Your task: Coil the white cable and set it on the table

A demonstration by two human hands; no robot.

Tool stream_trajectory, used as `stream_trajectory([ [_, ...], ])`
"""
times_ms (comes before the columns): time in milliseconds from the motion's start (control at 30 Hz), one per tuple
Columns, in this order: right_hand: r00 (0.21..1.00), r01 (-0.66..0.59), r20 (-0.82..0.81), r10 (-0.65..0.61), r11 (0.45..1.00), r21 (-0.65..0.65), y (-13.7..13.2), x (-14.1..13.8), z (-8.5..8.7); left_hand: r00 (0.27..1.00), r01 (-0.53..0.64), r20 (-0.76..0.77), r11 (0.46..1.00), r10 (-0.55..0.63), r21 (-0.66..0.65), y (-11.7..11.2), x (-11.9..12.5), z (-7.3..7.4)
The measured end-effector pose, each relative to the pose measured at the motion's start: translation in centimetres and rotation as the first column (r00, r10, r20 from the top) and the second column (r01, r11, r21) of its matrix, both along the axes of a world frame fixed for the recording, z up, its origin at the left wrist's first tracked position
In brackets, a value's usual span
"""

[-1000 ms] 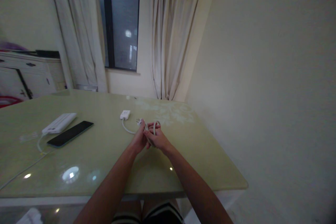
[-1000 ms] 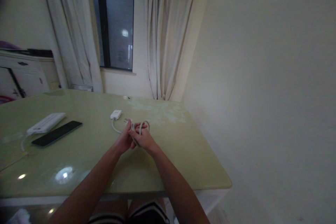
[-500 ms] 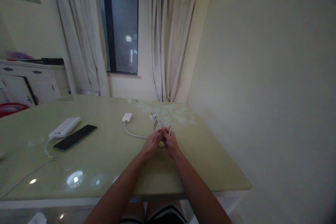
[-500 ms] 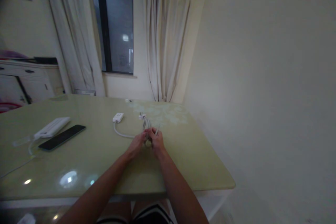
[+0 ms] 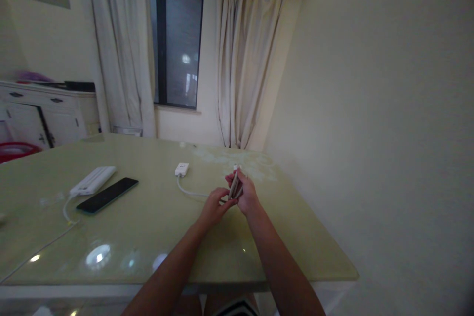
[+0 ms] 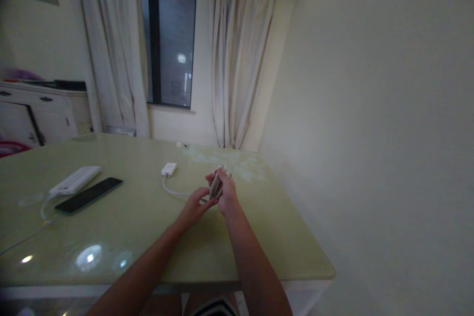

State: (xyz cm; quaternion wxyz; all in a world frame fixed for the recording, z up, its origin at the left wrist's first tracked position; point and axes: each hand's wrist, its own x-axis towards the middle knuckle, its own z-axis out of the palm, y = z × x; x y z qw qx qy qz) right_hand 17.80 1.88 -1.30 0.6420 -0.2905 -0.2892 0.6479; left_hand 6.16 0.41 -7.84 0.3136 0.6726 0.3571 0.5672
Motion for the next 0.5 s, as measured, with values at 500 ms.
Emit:
stream_trajectory([
  [500, 0.877, -0.159, 0.473, 0.081, 0.979, 0.126, -1.6, -1.1, 1.5, 0.936, -0.198, -0.23, 0.939, 0.266, 0.281, 1.0, 0.1, -1.9],
])
